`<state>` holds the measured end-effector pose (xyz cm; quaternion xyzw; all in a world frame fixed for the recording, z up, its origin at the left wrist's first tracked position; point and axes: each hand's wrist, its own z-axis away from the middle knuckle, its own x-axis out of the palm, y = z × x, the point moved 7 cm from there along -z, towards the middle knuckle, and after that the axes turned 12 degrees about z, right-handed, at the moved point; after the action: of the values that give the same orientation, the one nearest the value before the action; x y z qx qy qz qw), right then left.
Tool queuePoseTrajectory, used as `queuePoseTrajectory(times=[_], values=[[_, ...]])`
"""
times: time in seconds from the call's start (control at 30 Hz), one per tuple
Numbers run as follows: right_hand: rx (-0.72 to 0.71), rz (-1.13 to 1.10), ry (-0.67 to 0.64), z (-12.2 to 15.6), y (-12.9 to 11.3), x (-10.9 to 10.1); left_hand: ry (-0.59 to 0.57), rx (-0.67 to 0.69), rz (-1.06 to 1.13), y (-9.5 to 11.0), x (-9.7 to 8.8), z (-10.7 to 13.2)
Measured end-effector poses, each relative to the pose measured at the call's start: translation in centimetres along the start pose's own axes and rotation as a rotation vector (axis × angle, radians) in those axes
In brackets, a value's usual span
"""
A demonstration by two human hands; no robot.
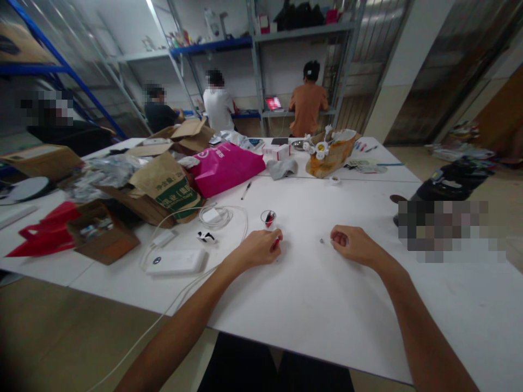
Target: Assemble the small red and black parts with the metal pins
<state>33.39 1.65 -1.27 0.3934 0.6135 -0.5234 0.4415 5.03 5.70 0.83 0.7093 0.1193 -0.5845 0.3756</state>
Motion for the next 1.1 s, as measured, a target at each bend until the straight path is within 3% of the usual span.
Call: queuePoseTrajectory(times=[0.33, 0.57, 0.7, 0.87, 1.0, 1.1], values=[[0.0, 0.015, 0.084, 0.0, -0.3, -0.8, -0.002, 0.012, 0.056, -0.1, -0.3, 0.1], [0.023, 0.002, 0.41, 0.6, -1.0, -3.7, 0.059, 0.028, 0.082, 0.4, -1.2, 0.1], [0.181, -0.209, 0.565, 1.2, -0.4, -4.5, 0.284, -0.007, 0.234, 0.0, -3.1, 0.0], [0.245, -0.624, 0.642, 0.9, 0.0, -4.0, 0.669, -0.076, 0.669, -2.6, -5.8, 0.6], [0.278, -0.771, 0.663, 0.7, 0.3, -3.6, 0.846, -0.1, 0.879, -4.6, -7.1, 1.2], [0.28, -0.812, 0.669, 0.7, 0.2, -3.6, 0.905, -0.103, 0.927, -5.5, -7.5, 1.4]])
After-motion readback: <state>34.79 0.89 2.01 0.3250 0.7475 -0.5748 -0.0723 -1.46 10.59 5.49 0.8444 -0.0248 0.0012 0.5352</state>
